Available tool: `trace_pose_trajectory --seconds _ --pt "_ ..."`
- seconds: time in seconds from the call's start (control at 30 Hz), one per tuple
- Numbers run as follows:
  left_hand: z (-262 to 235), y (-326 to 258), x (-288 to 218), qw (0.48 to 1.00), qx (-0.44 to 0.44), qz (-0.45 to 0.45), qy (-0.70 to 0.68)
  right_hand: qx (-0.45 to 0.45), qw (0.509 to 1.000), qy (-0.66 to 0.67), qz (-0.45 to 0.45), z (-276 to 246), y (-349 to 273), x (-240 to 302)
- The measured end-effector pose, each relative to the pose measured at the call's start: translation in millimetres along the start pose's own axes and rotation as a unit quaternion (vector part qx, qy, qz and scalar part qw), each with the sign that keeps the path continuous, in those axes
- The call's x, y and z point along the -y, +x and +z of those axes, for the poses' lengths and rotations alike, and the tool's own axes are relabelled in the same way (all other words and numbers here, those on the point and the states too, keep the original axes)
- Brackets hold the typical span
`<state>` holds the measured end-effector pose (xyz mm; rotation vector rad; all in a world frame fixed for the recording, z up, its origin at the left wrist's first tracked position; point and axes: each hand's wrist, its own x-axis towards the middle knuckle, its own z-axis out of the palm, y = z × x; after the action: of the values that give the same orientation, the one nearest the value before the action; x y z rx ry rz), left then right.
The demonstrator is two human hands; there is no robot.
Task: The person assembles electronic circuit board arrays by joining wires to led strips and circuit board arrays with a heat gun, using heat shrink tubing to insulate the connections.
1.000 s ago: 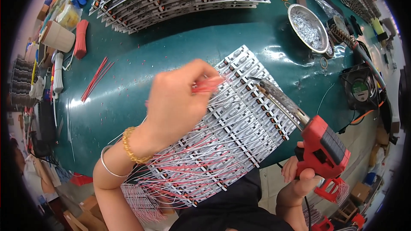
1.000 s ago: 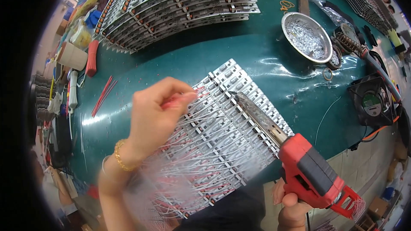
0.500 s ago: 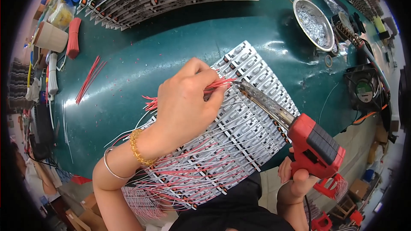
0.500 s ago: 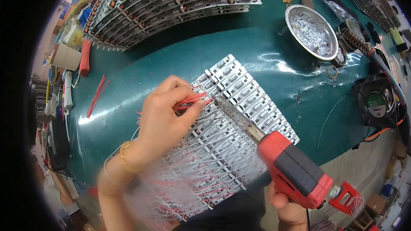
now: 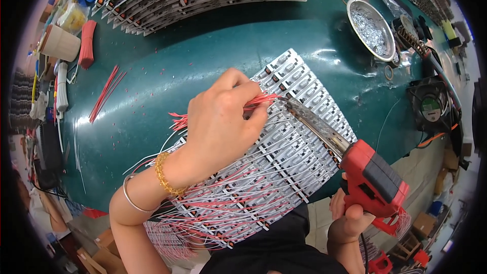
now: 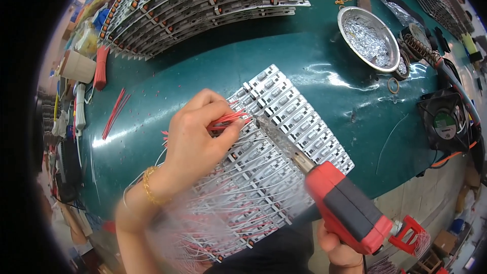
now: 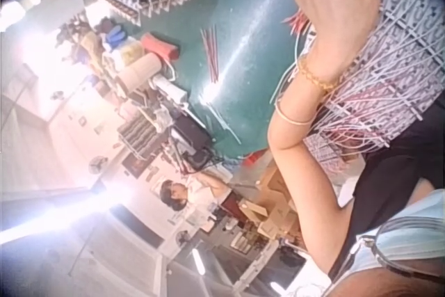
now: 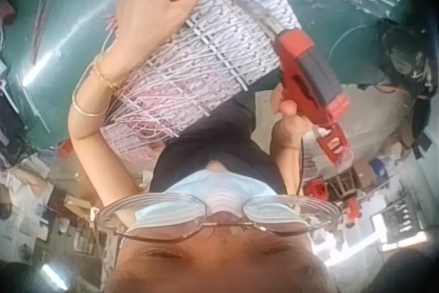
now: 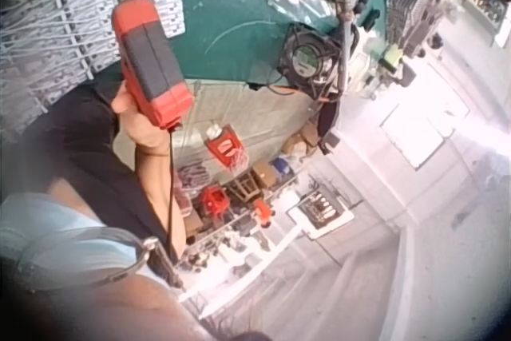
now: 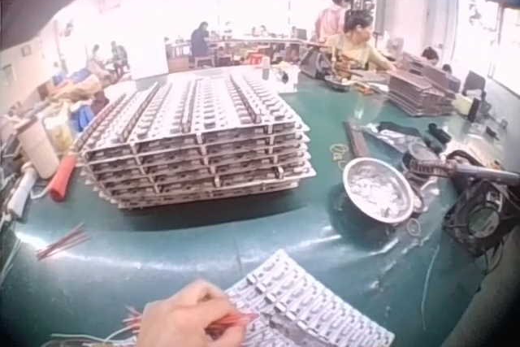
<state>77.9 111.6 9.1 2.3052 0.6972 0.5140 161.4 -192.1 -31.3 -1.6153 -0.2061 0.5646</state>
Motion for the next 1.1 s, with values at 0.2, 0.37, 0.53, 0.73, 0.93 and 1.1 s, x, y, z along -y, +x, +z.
trace_pose_trajectory --seconds 0.2,0.37,0.53,0.73,0.93,1.1 --pt "-0.5 -1.3 1.4 1.000 -0.003 -0.008 -0.002 0.080 0.995 -0.035 -0.042 51.6 9.5 46.2" --pt "-0.4 -1.2 0.6 1.000 -0.002 -0.009 0.006 0.067 0.995 -0.050 -0.053 53.8 8.5 45.2" --pt "-0.2 -1.1 0.3 1.000 -0.009 0.002 0.011 0.077 0.996 -0.006 -0.051 41.3 5.9 43.1" --pt "1.2 0.2 -0.5 1.000 -0.006 0.006 0.013 0.084 0.993 0.033 -0.074 55.2 13.5 58.5" --pt "-1.7 -3.2 3.3 1.000 -0.010 -0.007 0.000 -0.069 0.970 -0.021 -0.231 62.9 27.3 74.7" --pt "0.3 -3.1 -2.0 0.998 -0.035 0.014 -0.055 -0.106 0.953 -0.085 -0.272 35.5 83.1 85.2"
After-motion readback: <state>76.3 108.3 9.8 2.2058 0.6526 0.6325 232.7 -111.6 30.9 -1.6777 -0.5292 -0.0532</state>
